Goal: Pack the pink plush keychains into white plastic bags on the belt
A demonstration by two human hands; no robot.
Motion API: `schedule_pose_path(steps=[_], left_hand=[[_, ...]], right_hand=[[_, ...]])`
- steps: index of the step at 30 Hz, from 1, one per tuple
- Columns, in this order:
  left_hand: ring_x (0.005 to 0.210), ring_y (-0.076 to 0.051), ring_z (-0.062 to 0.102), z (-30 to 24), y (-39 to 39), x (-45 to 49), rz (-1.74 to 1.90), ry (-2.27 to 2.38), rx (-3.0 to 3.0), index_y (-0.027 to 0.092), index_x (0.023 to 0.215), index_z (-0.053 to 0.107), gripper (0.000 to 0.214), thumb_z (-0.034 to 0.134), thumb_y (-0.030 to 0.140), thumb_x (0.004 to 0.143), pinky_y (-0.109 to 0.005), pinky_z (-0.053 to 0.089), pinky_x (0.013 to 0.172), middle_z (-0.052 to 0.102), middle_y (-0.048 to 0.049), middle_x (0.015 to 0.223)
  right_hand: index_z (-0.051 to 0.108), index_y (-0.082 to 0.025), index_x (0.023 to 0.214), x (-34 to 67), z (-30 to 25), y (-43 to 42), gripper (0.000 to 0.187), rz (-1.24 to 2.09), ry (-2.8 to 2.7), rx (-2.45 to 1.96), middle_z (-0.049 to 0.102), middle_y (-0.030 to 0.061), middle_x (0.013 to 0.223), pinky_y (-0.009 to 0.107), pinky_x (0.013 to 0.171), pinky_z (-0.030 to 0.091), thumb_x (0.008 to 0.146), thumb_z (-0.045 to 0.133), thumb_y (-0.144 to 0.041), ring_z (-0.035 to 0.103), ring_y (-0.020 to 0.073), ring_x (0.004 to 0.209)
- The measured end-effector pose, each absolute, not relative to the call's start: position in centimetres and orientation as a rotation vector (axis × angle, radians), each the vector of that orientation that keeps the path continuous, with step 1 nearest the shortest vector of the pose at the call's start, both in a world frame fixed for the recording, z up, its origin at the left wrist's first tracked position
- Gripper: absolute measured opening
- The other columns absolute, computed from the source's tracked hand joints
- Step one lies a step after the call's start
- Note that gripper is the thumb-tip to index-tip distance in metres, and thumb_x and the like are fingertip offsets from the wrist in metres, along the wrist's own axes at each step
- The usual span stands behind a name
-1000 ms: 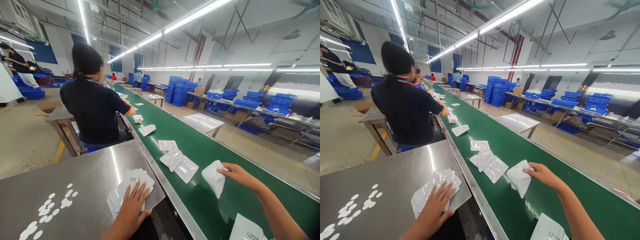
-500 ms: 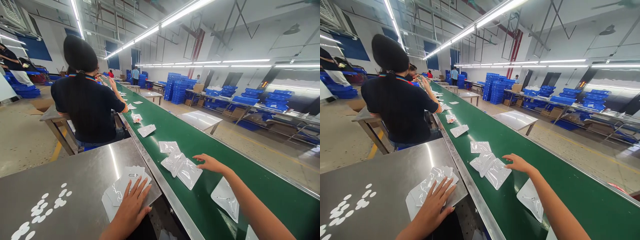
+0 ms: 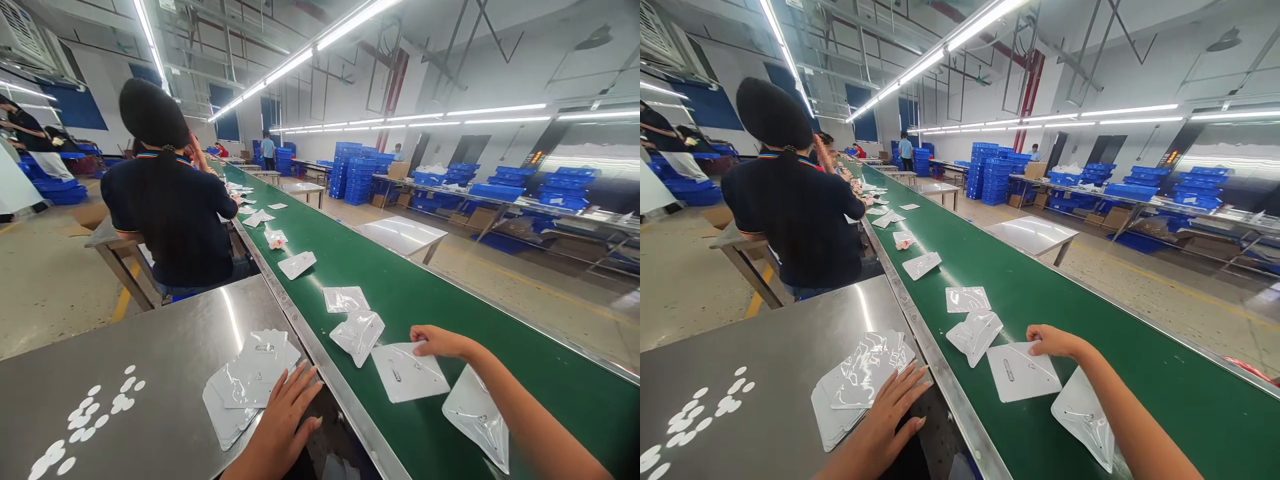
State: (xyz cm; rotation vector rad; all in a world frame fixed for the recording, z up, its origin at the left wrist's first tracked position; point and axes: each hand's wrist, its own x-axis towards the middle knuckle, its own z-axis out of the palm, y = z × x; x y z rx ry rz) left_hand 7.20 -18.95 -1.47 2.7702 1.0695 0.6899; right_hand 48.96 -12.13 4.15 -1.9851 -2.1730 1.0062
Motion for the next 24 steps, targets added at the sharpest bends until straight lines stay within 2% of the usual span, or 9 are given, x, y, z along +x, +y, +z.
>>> schedule_pose_path(steps=[4,8,15,18,21,24], left_hand=[[0.132,-0.023,0.028,-2.1,-18.6,7.4,0.749,1.024,2.728,0.027,0.135,0.032,0.049,0.043,0.021,0.088,-0.046,0.034,0.104,0.037,-0.0043,0.141],[0.131,-0.024,0.031,-3.1,-18.5,7.6,0.754,1.015,2.700,0.029,0.135,0.031,0.050,0.045,0.025,0.087,-0.046,0.035,0.103,0.038,-0.0044,0.140],[0.129,-0.024,0.033,-3.8,-18.6,6.3,0.821,1.063,2.737,0.028,0.136,0.028,0.052,0.044,0.026,0.087,-0.043,0.039,0.100,0.039,-0.0047,0.140],[0.128,-0.024,0.036,-4.5,-18.6,4.9,0.916,1.162,2.750,0.029,0.136,0.029,0.048,0.041,0.032,0.089,-0.042,0.040,0.099,0.044,-0.0051,0.137],[0.128,-0.024,0.036,-5.3,-18.8,3.7,0.974,1.283,2.742,0.030,0.134,0.032,0.045,0.038,0.036,0.090,-0.043,0.037,0.101,0.048,-0.0051,0.134],[0.128,-0.024,0.037,-5.9,-19.2,3.1,0.978,1.338,2.732,0.030,0.134,0.033,0.044,0.036,0.038,0.091,-0.044,0.037,0.101,0.050,-0.0051,0.132]], right_hand=[[0.059,-0.020,0.091,53.1,8.4,-16.4,0.038,1.189,-1.851,-1.903,0.063,0.0043,0.089,0.029,0.068,0.045,0.069,0.058,-0.051,0.058,0.0217,0.084],[0.060,-0.021,0.097,53.8,11.3,-14.9,0.045,1.078,-1.671,-1.836,0.063,0.0058,0.097,0.030,0.075,0.046,0.068,0.060,-0.055,0.058,0.0233,0.091],[0.061,-0.017,0.088,45.6,7.4,-2.5,0.037,1.071,-1.841,-1.722,0.063,0.0023,0.084,0.027,0.067,0.044,0.065,0.061,-0.046,0.057,0.0164,0.077],[0.063,-0.017,0.080,43.2,5.7,1.4,0.034,1.086,-1.940,-1.779,0.061,0.0020,0.074,0.030,0.061,0.043,0.052,0.071,-0.035,0.057,0.0172,0.069],[0.063,-0.020,0.078,42.4,4.6,3.4,0.045,0.946,-2.117,-1.943,0.058,0.0018,0.073,0.032,0.060,0.042,0.037,0.079,-0.025,0.056,0.0199,0.067],[0.059,-0.020,0.068,42.5,3.9,3.7,0.042,0.822,-2.239,-2.040,0.055,0.0018,0.075,0.032,0.061,0.041,0.031,0.079,-0.026,0.054,0.0219,0.072]])
